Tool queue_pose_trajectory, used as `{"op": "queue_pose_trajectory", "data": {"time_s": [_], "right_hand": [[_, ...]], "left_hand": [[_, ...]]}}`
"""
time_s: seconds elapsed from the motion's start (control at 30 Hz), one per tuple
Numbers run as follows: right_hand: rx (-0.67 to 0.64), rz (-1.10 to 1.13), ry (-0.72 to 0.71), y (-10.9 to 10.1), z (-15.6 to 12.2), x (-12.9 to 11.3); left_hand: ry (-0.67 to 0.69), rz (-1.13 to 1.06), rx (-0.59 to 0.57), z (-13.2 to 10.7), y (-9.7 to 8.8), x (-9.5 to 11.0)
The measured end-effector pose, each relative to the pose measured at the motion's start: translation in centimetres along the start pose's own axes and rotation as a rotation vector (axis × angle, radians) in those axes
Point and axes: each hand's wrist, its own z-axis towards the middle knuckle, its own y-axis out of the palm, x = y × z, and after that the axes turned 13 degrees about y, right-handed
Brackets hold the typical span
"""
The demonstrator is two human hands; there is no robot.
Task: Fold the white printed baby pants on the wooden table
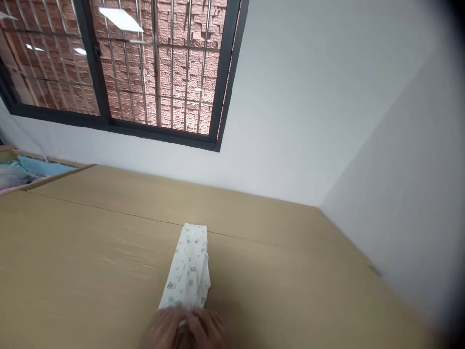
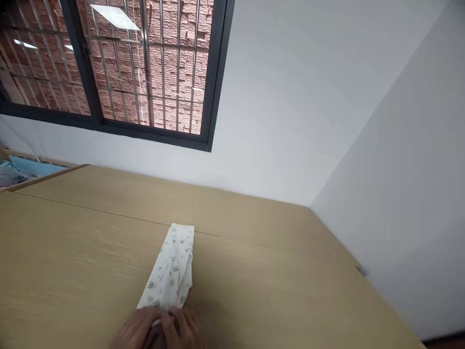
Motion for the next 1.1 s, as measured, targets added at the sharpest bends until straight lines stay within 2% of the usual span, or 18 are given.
{"op": "queue_pose_trajectory", "data": {"time_s": [0.1, 0.2, 0.3, 0.37, 0.63, 0.87, 1.03, 1.1], "right_hand": [[-0.128, 0.05, 0.103, -2.4, 0.0, 0.2], [-0.234, 0.04, 0.144, -4.0, -0.7, 0.7], [-0.251, 0.05, 0.18, -4.6, -1.9, 1.4], [-0.221, 0.074, 0.197, -5.0, -2.5, 1.8], [-0.313, 0.159, 0.258, -7.2, -2.8, 1.7], [-0.254, 0.144, 0.193, -5.9, -3.9, 1.6], [-0.192, 0.165, 0.29, -5.0, -3.8, 0.9], [-0.187, 0.226, 0.344, -5.0, -3.2, 0.5]], "left_hand": [[0.063, -0.05, -0.042, 0.9, -1.6, 0.8], [0.185, -0.001, -0.067, 0.6, -2.9, 1.1], [0.281, 0.051, -0.082, -0.5, -3.8, 0.8], [0.287, 0.045, -0.086, -1.3, -4.2, 0.5], [0.131, -0.09, -0.045, -3.4, -5.1, 0.8], [0.11, -0.134, 0.064, -1.6, -4.9, 2.0], [0.013, -0.222, 0.125, -2.2, -3.5, 2.3], [-0.091, -0.325, 0.154, -2.9, -2.4, 2.9]]}}
